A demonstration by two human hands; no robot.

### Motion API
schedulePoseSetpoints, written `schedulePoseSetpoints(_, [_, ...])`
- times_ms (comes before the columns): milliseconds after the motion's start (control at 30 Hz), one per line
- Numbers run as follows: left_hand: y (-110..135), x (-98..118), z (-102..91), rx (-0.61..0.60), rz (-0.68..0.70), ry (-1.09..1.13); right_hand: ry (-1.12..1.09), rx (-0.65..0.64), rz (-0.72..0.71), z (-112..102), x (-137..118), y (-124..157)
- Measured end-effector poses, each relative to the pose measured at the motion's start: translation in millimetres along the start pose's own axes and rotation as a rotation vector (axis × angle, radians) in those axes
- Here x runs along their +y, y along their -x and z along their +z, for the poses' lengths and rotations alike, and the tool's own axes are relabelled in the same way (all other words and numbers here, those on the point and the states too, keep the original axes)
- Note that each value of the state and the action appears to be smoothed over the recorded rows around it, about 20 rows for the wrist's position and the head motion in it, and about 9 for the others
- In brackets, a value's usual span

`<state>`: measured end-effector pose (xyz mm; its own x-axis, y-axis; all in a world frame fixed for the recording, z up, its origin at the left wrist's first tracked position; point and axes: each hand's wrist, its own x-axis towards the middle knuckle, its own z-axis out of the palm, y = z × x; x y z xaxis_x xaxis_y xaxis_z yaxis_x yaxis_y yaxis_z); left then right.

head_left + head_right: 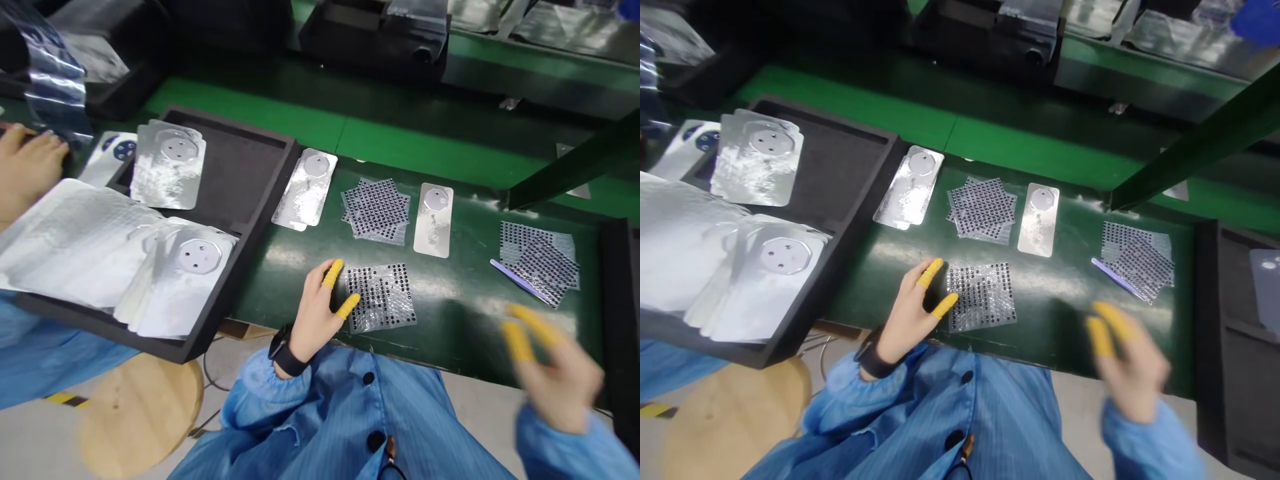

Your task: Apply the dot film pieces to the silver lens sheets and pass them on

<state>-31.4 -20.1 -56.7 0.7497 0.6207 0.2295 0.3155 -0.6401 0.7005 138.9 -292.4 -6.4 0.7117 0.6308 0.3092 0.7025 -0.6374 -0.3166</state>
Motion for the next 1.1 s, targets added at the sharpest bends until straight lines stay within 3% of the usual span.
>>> schedulePoseSetpoints(67, [3.3,0.2,-5.5,0.003,-0.032,0.002,-0.239,-0.046,-0.330,40.2,-47.4,-12.4])
schedulePoseSetpoints(100, [5.4,0.5,-9.4,-0.004,-0.053,0.012,-0.303,-0.062,-0.423,58.1,-67.2,-17.6])
schedulePoseSetpoints(167, [10.6,2.7,-17.6,-0.039,-0.087,0.024,-0.361,-0.045,-0.516,85.4,-93.1,-24.7])
schedulePoseSetpoints(233, [15.7,7.6,-23.4,-0.074,-0.104,0.020,-0.386,-0.026,-0.533,99.1,-100.8,-27.3])
schedulePoseSetpoints(367, [18.6,22.1,-21.5,-0.092,-0.184,0.114,-0.425,0.002,-0.521,96.7,-96.0,-24.2])
schedulePoseSetpoints(533, [11.6,29.8,-7.2,-0.125,-0.473,0.669,-0.501,0.001,-0.564,81.1,-104.2,-19.1])
schedulePoseSetpoints(633, [9.4,29.6,-3.2,-0.109,-0.609,0.905,-0.602,-0.054,-0.484,74.7,-108.2,-22.4])
schedulePoseSetpoints(733, [8.9,31.4,-4.1,-0.107,-0.667,0.994,-0.658,-0.069,-0.434,71.2,-109.2,-30.7])
schedulePoseSetpoints(900, [9.0,40.1,-8.1,-0.175,-0.649,1.079,-0.581,-0.082,-0.560,72.7,-110.5,-40.3])
schedulePoseSetpoints(1100, [12.1,45.2,0.5,-0.182,-0.684,1.017,-0.595,-0.065,-0.535,85.4,-104.2,-32.1])
